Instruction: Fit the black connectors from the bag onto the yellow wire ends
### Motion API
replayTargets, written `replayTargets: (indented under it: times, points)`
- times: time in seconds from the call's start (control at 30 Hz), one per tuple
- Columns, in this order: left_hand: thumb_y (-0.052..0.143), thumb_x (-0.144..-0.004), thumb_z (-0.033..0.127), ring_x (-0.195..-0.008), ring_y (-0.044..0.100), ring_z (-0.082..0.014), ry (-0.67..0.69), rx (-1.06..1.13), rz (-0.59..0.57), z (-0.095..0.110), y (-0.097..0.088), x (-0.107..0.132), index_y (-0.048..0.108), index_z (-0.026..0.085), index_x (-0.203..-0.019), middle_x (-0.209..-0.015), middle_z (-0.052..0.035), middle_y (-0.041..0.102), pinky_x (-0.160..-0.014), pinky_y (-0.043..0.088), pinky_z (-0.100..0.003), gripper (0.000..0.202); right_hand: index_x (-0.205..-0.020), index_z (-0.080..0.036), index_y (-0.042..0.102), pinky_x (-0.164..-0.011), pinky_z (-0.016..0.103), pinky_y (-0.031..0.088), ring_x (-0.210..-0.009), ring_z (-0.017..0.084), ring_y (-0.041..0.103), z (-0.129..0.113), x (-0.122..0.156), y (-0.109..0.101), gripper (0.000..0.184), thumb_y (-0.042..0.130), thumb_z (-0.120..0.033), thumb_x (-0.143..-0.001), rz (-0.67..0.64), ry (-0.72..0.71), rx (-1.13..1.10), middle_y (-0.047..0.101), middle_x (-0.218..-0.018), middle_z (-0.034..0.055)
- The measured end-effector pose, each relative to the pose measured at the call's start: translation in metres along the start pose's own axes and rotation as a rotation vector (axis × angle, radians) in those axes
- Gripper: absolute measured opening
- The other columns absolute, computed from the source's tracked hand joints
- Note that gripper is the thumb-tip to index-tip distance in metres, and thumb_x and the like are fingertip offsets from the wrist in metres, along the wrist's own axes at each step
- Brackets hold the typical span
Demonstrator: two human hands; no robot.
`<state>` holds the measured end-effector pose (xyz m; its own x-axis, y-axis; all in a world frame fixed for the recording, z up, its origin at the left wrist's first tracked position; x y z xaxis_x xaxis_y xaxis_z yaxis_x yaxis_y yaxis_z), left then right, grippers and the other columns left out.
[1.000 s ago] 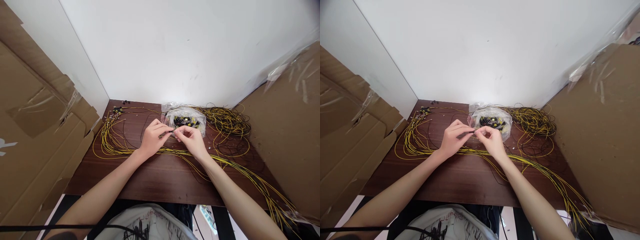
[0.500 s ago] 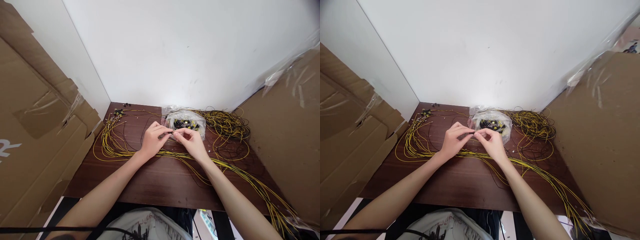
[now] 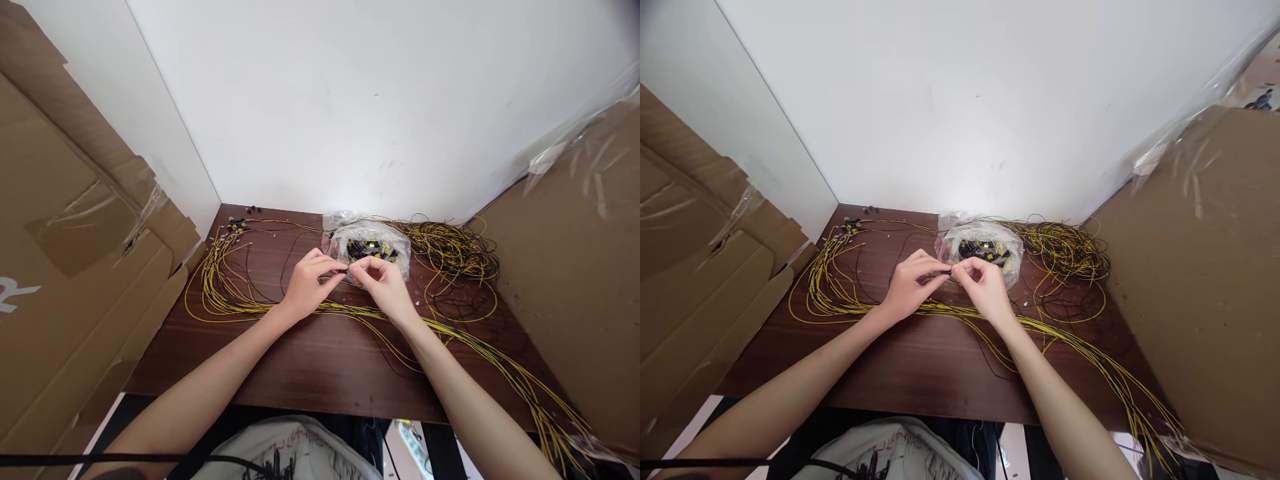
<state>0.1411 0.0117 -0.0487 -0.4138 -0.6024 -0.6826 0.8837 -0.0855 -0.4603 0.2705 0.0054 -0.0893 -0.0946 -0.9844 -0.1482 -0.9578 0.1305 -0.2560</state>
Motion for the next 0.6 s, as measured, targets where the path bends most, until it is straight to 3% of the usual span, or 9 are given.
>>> replayTargets:
  times: [0.27, 0.6]
  points:
    - [0.063, -0.078, 0.018, -0.074, 0.053, -0.0162, -0.056, 0.013, 0.053, -0.0047, -0.0064, -0.0011, 0.071, 0.018, -0.088, -0.078, -0.0048, 0.070, -0.067, 0.046, -0.030, 0.013, -0.069, -0.015, 0.060, -0.059, 0.026, 0.039, -0.058, 0.012, 0.048, 0.0013, 0.0000, -0.0010, 0.028, 0.059, -0.041, -0.077, -0.009, 0.017, 0.030, 0.057, -0.063, 0.0012]
    - [0.062, -0.078, 0.015, -0.073, 0.051, -0.0154, -0.010, 0.032, 0.054, -0.0005, -0.0079, -0.0020, 0.071, 0.017, -0.088, -0.077, -0.0049, 0.069, -0.065, 0.046, -0.029, 0.013, -0.069, -0.015, 0.059, -0.057, 0.025, 0.037, -0.056, 0.011, 0.044, 0.0017, 0.0010, 0.0017, 0.028, 0.058, -0.042, -0.077, -0.018, 0.008, 0.061, 0.055, -0.062, 0.0003]
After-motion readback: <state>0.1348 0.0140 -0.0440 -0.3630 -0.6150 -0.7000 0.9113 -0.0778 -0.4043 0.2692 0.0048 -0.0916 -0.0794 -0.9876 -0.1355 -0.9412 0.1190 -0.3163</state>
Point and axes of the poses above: each hand's wrist, its own x-axis away from the middle knuckle, its own y-axis out of the palm, z = x × y, the point moved 10 cm from there along -x, towards the middle knuckle
